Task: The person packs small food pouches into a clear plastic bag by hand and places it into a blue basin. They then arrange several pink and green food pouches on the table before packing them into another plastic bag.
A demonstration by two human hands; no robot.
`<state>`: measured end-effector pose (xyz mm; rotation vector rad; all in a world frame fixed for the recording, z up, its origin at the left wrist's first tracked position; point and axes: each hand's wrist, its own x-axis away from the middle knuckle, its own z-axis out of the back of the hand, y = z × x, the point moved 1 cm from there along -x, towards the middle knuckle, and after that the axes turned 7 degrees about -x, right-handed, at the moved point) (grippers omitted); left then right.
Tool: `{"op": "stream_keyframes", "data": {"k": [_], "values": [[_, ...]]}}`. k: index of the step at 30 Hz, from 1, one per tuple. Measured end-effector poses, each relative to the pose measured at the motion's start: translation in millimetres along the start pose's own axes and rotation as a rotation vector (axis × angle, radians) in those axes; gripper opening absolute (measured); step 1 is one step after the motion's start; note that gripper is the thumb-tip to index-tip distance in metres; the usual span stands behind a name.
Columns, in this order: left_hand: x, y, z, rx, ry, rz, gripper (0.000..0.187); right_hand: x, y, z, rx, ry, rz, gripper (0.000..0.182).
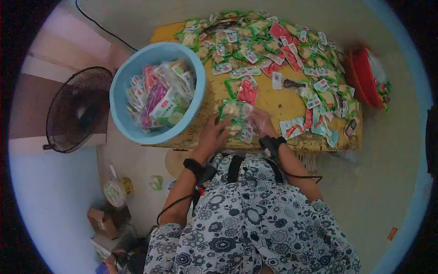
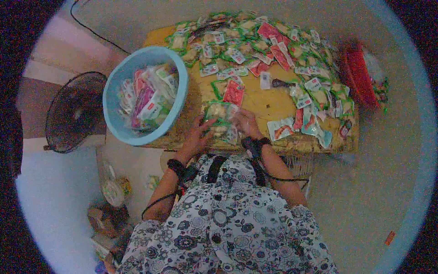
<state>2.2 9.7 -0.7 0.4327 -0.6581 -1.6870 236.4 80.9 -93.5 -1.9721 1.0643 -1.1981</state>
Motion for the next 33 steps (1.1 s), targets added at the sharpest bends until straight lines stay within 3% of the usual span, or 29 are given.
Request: {"op": "stream_keyframes", "data": {"k": [3, 5, 8, 11, 14, 18, 21, 23, 26, 29, 32, 33], "values": [[-6.6, 5.6, -15.2, 0.021, 0.056, -0.029, 0.052, 1.3, -3.4, 23.8, 0.019, -0.105, 0.065, 0.027], [-4.2, 3.1, -10.3, 0.055, 0.063, 0.025, 0.051, 28.7, -46.0, -9.1, 0.259, -0.135, -0.009, 0.026], [-5.5, -7.1, -7.9, -0.056, 0.073, -0.04, 0.051, 50.2, -68.8, 3.7, 0.853, -0.07, 0.183, 0.029], [-4.2, -1.5, -0.9, -0.045, 0.047, 0.004, 0.051, 91.4, -81.8, 17.4, 0.165, 0.174, -0.009, 0.03], [-1.8, 1.0, -1.5, -0.066, 0.06, 0.002, 0.052, 95.4, -73.2, 28.7, 0.588, 0.301, 0.29, 0.04], [-4.2, -6.7, -8.2, -0.003, 0.086, -0.041, 0.05, 74.2, -37.3, 10.5, 0.443, 0.175, 0.559, 0.072], [-1.0, -9.5, -0.9, -0.021, 0.074, -0.054, 0.049, 56.0, -40.0, -1.1, 0.475, 0.308, 0.41, 0.081], [0.4, -11.5, -1.2, 0.004, 0.024, -0.021, 0.049, 59.7, -71.2, -18.0, 0.337, 0.392, 0.129, 0.077], [2.3, -12.1, -4.6, 0.022, 0.066, -0.041, 0.048, 40.9, -70.3, 2.4, 0.236, 0.257, 0.036, 0.056], [2.5, -11.4, 1.7, 0.048, 0.062, -0.059, 0.047, 19.6, -67.1, 25.1, 0.484, 0.073, 0.106, 0.031], [1.8, -14.0, -7.6, 0.083, 0.154, -0.026, 0.05, 5.0, -69.7, 39.0, 1.056, 0.157, 0.239, 0.02], [1.2, -15.4, -8.2, 0.074, 0.162, -0.026, 0.05, 8.1, -75.6, 29.7, 0.923, 0.139, 0.301, 0.019]]}}
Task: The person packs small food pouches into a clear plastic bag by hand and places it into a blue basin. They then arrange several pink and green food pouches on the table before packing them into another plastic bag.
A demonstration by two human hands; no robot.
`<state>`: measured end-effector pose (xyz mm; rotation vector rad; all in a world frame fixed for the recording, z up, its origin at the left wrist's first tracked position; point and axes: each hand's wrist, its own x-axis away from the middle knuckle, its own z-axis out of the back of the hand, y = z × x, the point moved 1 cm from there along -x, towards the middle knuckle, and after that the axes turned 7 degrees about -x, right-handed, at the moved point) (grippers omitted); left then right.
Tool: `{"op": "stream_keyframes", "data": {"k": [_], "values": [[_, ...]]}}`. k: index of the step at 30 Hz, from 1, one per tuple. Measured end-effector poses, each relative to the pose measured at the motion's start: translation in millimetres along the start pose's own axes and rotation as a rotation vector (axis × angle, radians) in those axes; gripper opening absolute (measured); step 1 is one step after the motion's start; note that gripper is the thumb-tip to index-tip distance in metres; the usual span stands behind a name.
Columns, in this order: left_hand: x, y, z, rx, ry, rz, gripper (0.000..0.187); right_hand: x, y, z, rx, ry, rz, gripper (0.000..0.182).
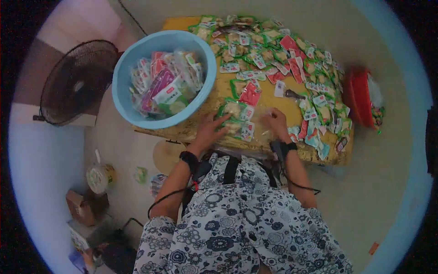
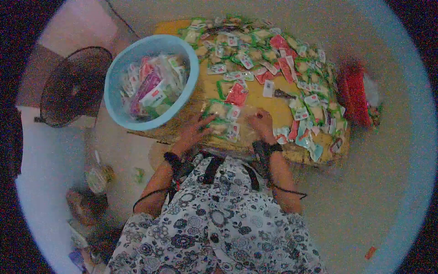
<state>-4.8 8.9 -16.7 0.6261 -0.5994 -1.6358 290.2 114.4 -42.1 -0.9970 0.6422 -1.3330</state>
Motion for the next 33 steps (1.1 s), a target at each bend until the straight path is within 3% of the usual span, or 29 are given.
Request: {"op": "stream_keyframes", "data": {"k": [2, 5, 8, 14, 16, 17, 20, 23, 26, 29, 32, 33], "values": [[1.0, -2.8, -1.4, -0.019, 0.003, -0.006, 0.052, 16.8, -46.3, 0.7, -0.28, 0.055, 0.075, 0.018], [1.1, -7.9, -12.3, 0.093, 0.06, 0.068, 0.055, 22.3, -98.2, 1.7, -0.06, 0.098, 0.213, 0.016], [1.7, -15.0, -14.5, 0.263, 0.098, 0.079, 0.057, 43.7, -191.1, -7.2, -0.249, -0.034, 0.254, 0.014], [7.6, 1.8, 10.6, 0.484, 0.038, 0.204, 0.067, 49.1, -240.8, 9.0, 0.2, -0.259, 0.607, 0.014], [12.9, 6.2, 16.5, 0.41, -0.042, 0.282, 0.072, 49.6, -257.4, 21.8, 0.212, -0.366, 0.564, 0.015], [13.0, 8.3, 16.8, 0.375, -0.084, 0.313, 0.075, 49.1, -261.7, 26.6, 0.222, -0.414, 0.541, 0.016], [17.1, 14.2, 23.5, 0.201, 0.149, 0.153, 0.081, 46.0, -244.4, 22.8, 0.375, -0.407, 0.57, 0.015], [8.4, 31.4, 57.5, 0.214, 0.102, -0.084, 0.077, 49.4, -222.2, 4.1, 0.283, -0.435, 0.572, 0.013], [-4.3, 44.8, 70.3, 0.062, 0.03, -0.208, 0.07, 52.4, -227.7, -2.1, 0.395, -0.402, 0.611, 0.019], [-17.2, 56.8, 69.7, 0.106, 0.081, -0.251, 0.054, 50.0, -228.2, -2.7, 0.302, -0.376, 0.654, 0.026], [-30.9, 55.5, 56.6, 0.42, -0.134, -0.118, 0.038, 49.7, -226.3, 5.1, 0.395, -0.358, 0.594, 0.034], [-31.6, 59.7, 57.3, 0.474, -0.148, -0.078, 0.035, 46.7, -222.0, 8.4, 0.428, -0.26, 0.717, 0.032]]}}
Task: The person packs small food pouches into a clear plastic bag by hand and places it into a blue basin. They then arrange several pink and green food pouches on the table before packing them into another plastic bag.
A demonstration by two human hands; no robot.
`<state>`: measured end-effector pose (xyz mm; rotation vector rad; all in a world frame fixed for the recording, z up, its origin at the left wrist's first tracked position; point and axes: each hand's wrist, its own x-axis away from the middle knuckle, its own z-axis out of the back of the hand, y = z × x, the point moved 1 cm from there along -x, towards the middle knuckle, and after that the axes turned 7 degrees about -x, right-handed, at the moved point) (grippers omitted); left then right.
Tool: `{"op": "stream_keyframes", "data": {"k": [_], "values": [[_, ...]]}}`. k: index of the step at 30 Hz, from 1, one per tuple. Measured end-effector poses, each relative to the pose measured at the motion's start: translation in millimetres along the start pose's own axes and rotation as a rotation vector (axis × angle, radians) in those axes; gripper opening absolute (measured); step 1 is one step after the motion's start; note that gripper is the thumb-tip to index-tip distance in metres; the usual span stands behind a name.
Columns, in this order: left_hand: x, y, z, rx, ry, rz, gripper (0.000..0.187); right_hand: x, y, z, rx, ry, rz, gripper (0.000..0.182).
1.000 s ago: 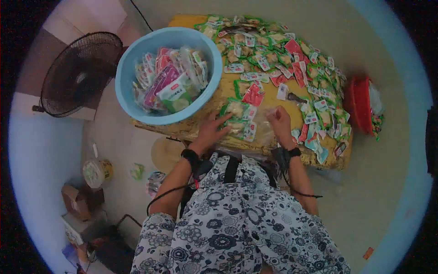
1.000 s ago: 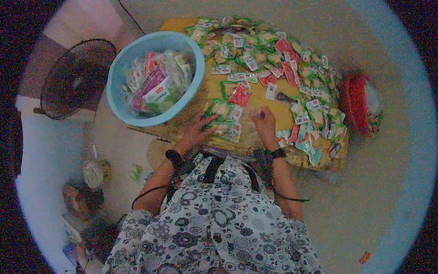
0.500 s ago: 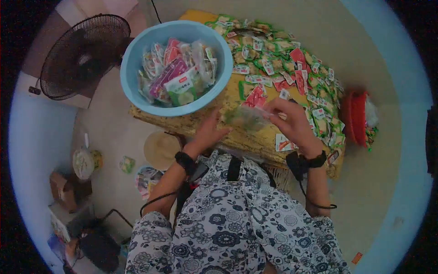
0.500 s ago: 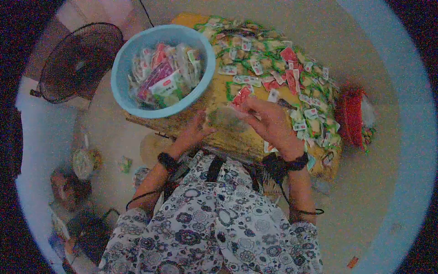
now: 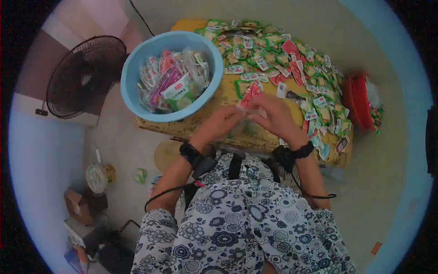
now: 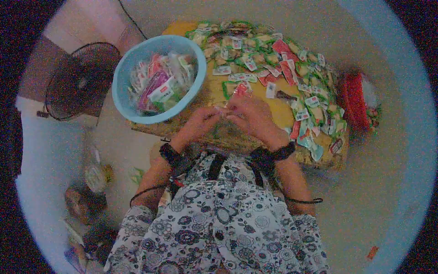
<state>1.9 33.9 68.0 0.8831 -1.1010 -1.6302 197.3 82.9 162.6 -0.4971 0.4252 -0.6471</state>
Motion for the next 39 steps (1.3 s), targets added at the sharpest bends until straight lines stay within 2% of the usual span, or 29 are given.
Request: {"op": "stream_keyframes", "data": {"k": [1, 3, 5, 8, 11, 14, 17, 23, 26, 29, 32, 35, 39], "values": [[0.3, 6.6, -1.1, 0.056, -0.003, 0.037, 0.032, 4.0, 10.3, -0.4, 0.085, 0.098, 0.09, 0.031], [-1.0, 10.1, -3.6, 0.101, -0.005, 0.053, 0.029, 21.3, 31.2, -2.7, 0.169, 0.167, 0.122, 0.03], [-1.6, 4.0, -2.0, 0.084, 0.005, 0.016, 0.027, 39.1, 51.8, -2.4, 0.152, 0.105, 0.011, 0.031], [2.3, 12.0, 5.8, 0.1, -0.001, 0.119, 0.024, 49.0, 52.3, 4.5, -0.175, 0.034, -0.415, 0.027], [2.4, 13.1, 14.2, 0.016, 0.039, 0.156, 0.024, 51.9, 37.9, 22.2, -0.081, 0.105, -0.35, 0.02], [3.2, 25.5, 18.6, 0.101, 0.102, 0.104, 0.023, 51.9, 19.4, 25.1, -0.154, 0.309, -0.206, 0.015], [3.4, 20.3, 10.7, 0.277, 0.141, 0.172, 0.022, 54.7, 39.2, 10.3, -0.306, 0.284, -0.31, 0.013], [6.3, 40.5, 11.9, 0.155, 0.191, 0.171, 0.021, 62.9, 32.7, 16.4, -0.446, 0.328, -0.41, 0.018], [2.0, 44.5, 11.8, 0.111, 0.186, 0.145, 0.02, 66.0, 44.8, 6.5, -0.363, 0.358, -0.334, 0.014], [-1.2, 53.9, 11.3, -0.021, 0.233, 0.127, 0.016, 67.0, 40.9, 7.3, -0.403, 0.396, -0.371, 0.018], [-0.8, 52.7, 6.4, 0.09, 0.227, 0.144, 0.017, 75.5, 41.2, 4.0, -0.169, 0.457, -0.32, 0.022], [-1.6, 55.3, 5.1, 0.095, 0.24, 0.152, 0.015, 86.5, 61.7, -6.6, -0.078, 0.352, -0.363, 0.02], [1.1, 59.4, 7.8, 0.067, 0.287, 0.15, 0.014, 84.5, 51.2, 9.3, -0.365, 0.389, -0.449, 0.014]]}}
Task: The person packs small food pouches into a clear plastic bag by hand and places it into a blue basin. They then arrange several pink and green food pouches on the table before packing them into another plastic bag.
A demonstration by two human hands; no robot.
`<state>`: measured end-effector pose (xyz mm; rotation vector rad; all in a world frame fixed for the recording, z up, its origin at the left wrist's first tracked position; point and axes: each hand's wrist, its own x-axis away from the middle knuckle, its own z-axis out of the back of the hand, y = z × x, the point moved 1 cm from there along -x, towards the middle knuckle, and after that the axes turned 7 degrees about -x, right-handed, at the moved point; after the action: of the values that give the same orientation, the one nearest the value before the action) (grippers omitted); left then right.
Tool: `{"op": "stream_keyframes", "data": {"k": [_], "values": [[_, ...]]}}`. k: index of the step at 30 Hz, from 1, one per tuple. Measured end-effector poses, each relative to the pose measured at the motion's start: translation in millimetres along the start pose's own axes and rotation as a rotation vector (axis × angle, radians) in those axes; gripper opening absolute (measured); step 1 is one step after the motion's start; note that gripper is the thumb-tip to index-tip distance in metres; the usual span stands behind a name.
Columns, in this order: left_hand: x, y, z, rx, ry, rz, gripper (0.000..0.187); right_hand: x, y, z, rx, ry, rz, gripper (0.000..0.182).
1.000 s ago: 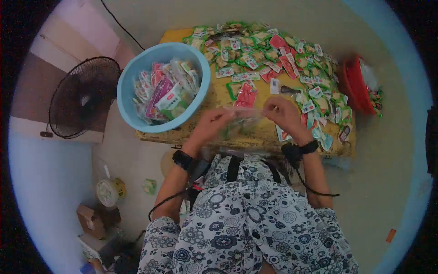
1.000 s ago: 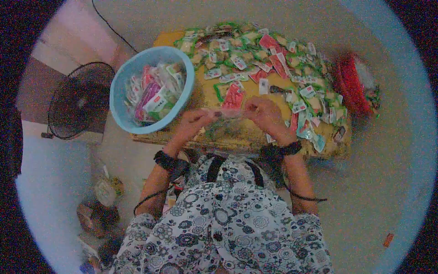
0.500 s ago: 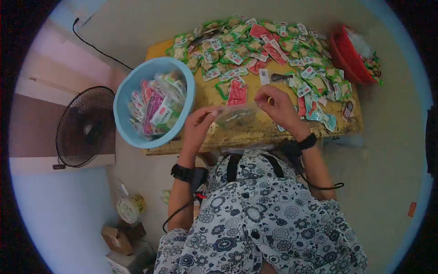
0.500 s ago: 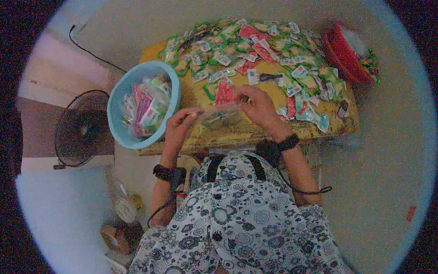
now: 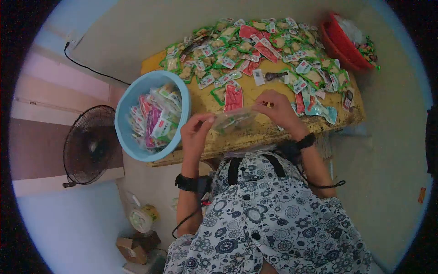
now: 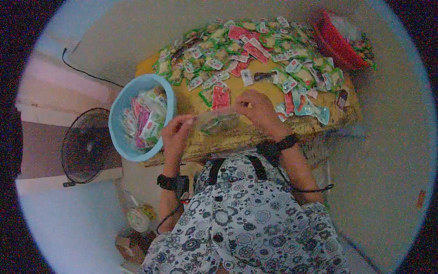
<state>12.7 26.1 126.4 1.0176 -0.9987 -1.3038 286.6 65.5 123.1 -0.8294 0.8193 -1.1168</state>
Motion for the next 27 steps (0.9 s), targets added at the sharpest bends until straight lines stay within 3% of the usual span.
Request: {"op": "stream_keyframes", "data": {"k": [5, 8, 11, 14, 20, 27], "values": [[-3.3, -2.6, 3.7, -0.032, 0.013, -0.025, 0.015, 1.0, 1.1, 0.7, -0.327, 0.003, -0.039, 0.015], [1.1, -5.6, 1.9, -0.021, -0.017, -0.015, 0.012, 6.5, 9.9, -3.8, -0.371, 0.007, -0.05, 0.017], [0.7, -0.6, 1.3, -0.019, -0.012, -0.04, 0.012, 9.6, 11.7, -4.1, -0.267, 0.013, -0.051, 0.016], [-8.1, -9.6, 2.4, -0.022, -0.054, -0.044, 0.02, 9.4, 4.8, -3.1, -0.166, 0.086, 0.099, 0.014], [-14.1, 55.5, -19.5, -0.775, -0.029, -0.543, 0.029, 10.6, -4.7, -3.8, -0.056, 0.093, 0.179, 0.013], [-37.8, 56.5, -62.4, -0.858, -0.163, -0.758, 0.026, 10.2, -7.8, -3.1, -0.019, 0.149, 0.312, 0.013]]}}
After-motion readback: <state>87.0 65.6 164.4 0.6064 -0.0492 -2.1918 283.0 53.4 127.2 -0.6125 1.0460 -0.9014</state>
